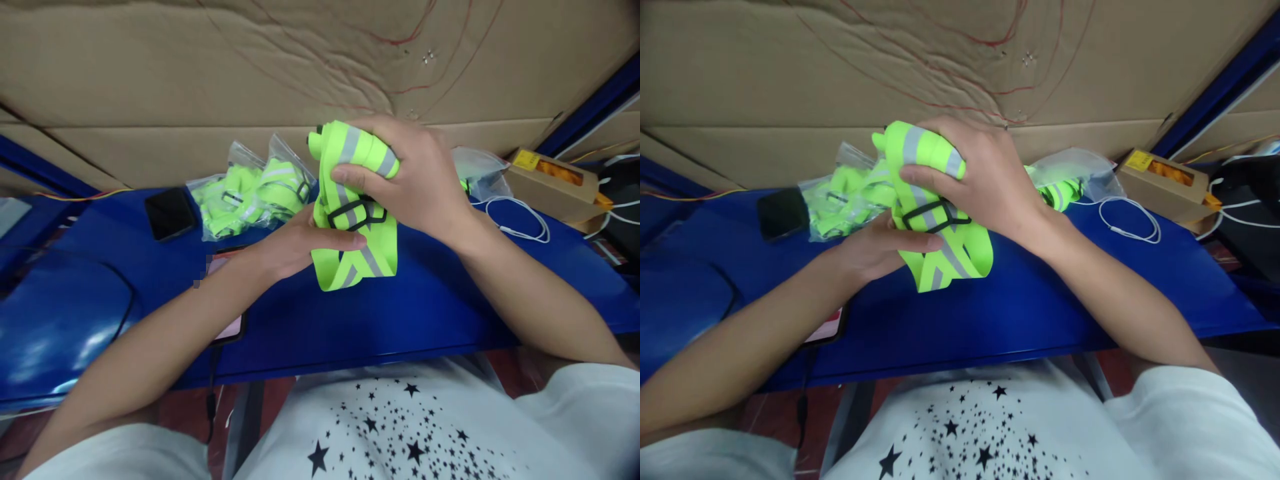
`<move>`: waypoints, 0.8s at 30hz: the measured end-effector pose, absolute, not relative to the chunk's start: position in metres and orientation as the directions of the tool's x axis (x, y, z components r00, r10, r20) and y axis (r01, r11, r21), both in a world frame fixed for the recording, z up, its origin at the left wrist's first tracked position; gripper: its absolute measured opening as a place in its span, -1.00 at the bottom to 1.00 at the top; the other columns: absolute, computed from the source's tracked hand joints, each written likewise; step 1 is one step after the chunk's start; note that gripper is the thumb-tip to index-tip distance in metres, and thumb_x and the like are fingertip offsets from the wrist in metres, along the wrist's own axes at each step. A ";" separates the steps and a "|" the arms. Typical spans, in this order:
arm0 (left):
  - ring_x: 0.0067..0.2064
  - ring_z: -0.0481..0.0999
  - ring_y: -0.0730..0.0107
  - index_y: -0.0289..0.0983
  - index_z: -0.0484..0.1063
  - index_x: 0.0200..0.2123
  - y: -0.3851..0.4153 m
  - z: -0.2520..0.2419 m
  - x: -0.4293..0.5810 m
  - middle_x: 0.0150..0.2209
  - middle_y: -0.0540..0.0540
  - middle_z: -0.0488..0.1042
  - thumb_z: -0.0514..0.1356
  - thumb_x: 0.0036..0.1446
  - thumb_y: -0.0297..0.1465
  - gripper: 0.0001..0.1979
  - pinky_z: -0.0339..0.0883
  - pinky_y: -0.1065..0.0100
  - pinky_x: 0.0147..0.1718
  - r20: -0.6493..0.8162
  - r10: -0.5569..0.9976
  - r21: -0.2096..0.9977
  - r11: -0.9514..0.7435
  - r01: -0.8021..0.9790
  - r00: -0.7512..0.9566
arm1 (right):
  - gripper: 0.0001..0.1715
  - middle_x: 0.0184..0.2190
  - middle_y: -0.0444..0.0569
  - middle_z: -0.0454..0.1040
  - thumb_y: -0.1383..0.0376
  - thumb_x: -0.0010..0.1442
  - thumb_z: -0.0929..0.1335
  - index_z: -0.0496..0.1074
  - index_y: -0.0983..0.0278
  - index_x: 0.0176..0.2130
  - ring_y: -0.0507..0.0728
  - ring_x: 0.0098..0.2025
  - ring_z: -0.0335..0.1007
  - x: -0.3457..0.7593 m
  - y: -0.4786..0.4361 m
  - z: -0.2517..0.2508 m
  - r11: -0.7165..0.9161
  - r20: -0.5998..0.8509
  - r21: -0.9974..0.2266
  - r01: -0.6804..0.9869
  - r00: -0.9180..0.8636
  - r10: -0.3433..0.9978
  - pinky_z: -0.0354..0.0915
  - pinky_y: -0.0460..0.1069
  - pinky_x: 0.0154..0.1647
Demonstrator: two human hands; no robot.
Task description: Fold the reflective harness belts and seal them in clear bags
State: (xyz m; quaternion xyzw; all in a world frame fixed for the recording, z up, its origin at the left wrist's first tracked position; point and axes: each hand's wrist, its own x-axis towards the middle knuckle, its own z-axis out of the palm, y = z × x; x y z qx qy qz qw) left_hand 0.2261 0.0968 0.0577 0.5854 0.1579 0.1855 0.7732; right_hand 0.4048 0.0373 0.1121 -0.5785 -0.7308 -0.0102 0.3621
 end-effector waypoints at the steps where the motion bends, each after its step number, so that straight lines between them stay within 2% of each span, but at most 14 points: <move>1: 0.04 0.66 -0.04 -0.23 0.58 -0.07 0.094 0.056 0.228 -0.07 -0.10 0.67 0.54 -0.09 -0.38 -0.54 0.59 0.09 0.00 -0.032 0.483 0.963 0.249 -0.103 0.875 | -0.56 0.14 -0.09 0.55 -0.05 0.32 0.37 0.49 -0.01 0.12 0.35 0.27 0.39 0.404 0.037 0.111 0.339 0.547 -0.395 0.854 -0.078 0.833 0.33 0.25 0.32; 3: 0.06 0.65 -0.06 -0.23 0.57 -0.04 0.090 0.054 0.232 -0.05 -0.10 0.66 0.54 -0.07 -0.31 -0.51 0.58 0.06 0.03 -0.026 0.505 0.961 0.251 -0.118 0.863 | -0.55 0.16 -0.06 0.55 0.00 0.32 0.38 0.48 0.03 0.14 0.32 0.27 0.40 0.402 0.038 0.108 0.371 0.588 -0.347 0.861 -0.108 0.802 0.29 0.22 0.36; 5: 0.13 0.61 -0.09 -0.22 0.55 0.00 0.090 0.053 0.234 0.00 -0.12 0.64 0.49 0.01 -0.12 -0.48 0.53 0.02 0.10 0.032 0.542 0.963 0.209 -0.172 0.840 | -0.51 0.22 -0.05 0.50 0.01 0.33 0.39 0.44 0.05 0.19 0.27 0.31 0.36 0.403 0.039 0.104 0.384 0.625 -0.284 0.879 -0.134 0.769 0.25 0.16 0.40; 7: 0.23 0.53 -0.09 -0.20 0.54 0.06 0.097 0.053 0.234 0.04 -0.14 0.62 0.36 0.13 0.04 -0.44 0.46 0.02 0.19 0.126 0.596 0.968 0.102 -0.230 0.793 | -0.46 0.24 -0.04 0.48 -0.04 0.35 0.36 0.42 0.08 0.23 0.23 0.32 0.35 0.408 0.041 0.104 0.379 0.650 -0.239 0.894 -0.143 0.746 0.24 0.12 0.40; 9: 0.28 0.48 -0.06 -0.18 0.52 0.11 0.109 0.052 0.231 0.04 -0.14 0.61 0.23 0.24 0.09 -0.43 0.42 0.04 0.21 0.178 0.611 0.976 -0.009 -0.218 0.771 | -0.40 0.20 0.01 0.52 -0.09 0.36 0.35 0.45 0.19 0.21 0.23 0.27 0.41 0.416 0.042 0.105 0.389 0.702 -0.232 0.892 -0.124 0.702 0.28 0.11 0.34; 11: 0.23 0.52 -0.05 -0.20 0.53 0.10 0.122 0.051 0.226 -0.02 -0.16 0.62 0.20 0.29 0.07 -0.46 0.46 0.07 0.15 0.169 0.575 0.986 -0.108 -0.130 0.800 | -0.40 0.14 0.03 0.57 -0.07 0.37 0.36 0.49 0.28 0.16 0.23 0.19 0.49 0.424 0.045 0.106 0.398 0.748 -0.268 0.877 -0.071 0.660 0.35 0.10 0.24; 14: 0.09 0.59 -0.02 -0.24 0.56 0.04 0.134 0.046 0.224 -0.10 -0.14 0.64 0.25 0.27 0.01 -0.51 0.51 0.11 0.04 0.159 0.563 0.968 -0.249 -0.017 0.811 | -0.51 -0.02 -0.01 0.64 -0.03 0.36 0.38 0.54 0.25 0.07 0.23 -0.01 0.58 0.432 0.050 0.105 0.357 0.750 -0.346 0.867 0.027 0.661 0.42 0.10 0.02; 16: 0.09 0.59 0.04 -0.22 0.54 0.06 0.134 0.043 0.226 -0.06 -0.10 0.64 0.26 0.29 -0.09 -0.59 0.49 0.14 0.08 0.162 0.603 0.970 -0.242 -0.015 0.781 | -0.51 -0.10 -0.01 0.65 -0.09 0.36 0.36 0.56 0.21 0.01 0.27 -0.07 0.59 0.433 0.053 0.103 0.292 0.728 -0.352 0.889 0.064 0.682 0.40 0.12 -0.06; 18: 0.15 0.56 0.06 -0.19 0.51 0.10 0.130 0.042 0.230 0.00 -0.08 0.63 0.20 0.33 -0.17 -0.63 0.45 0.13 0.15 0.138 0.609 0.989 -0.123 -0.078 0.781 | -0.46 -0.12 0.02 0.65 -0.15 0.35 0.33 0.56 0.21 -0.03 0.32 -0.05 0.58 0.431 0.055 0.100 0.223 0.708 -0.317 0.922 0.074 0.703 0.38 0.15 -0.06; 21: 0.27 0.48 0.02 -0.18 0.48 0.14 0.121 0.046 0.233 0.11 -0.09 0.58 0.15 0.35 -0.11 -0.58 0.40 0.10 0.22 0.134 0.552 0.988 -0.004 -0.158 0.823 | -0.44 -0.05 0.08 0.63 -0.15 0.38 0.30 0.54 0.22 0.01 0.37 0.04 0.55 0.428 0.053 0.099 0.172 0.680 -0.273 0.946 0.064 0.731 0.35 0.16 0.02; 24: 0.31 0.44 -0.02 -0.13 0.39 0.22 0.116 0.051 0.231 0.20 -0.09 0.53 0.45 0.08 -0.16 -0.34 0.40 0.10 0.23 0.145 0.558 0.989 -0.101 -0.107 0.817 | -0.42 0.07 0.08 0.60 -0.12 0.41 0.29 0.50 0.24 0.11 0.33 0.14 0.50 0.423 0.048 0.101 0.231 0.659 -0.305 0.924 0.029 0.752 0.31 0.14 0.14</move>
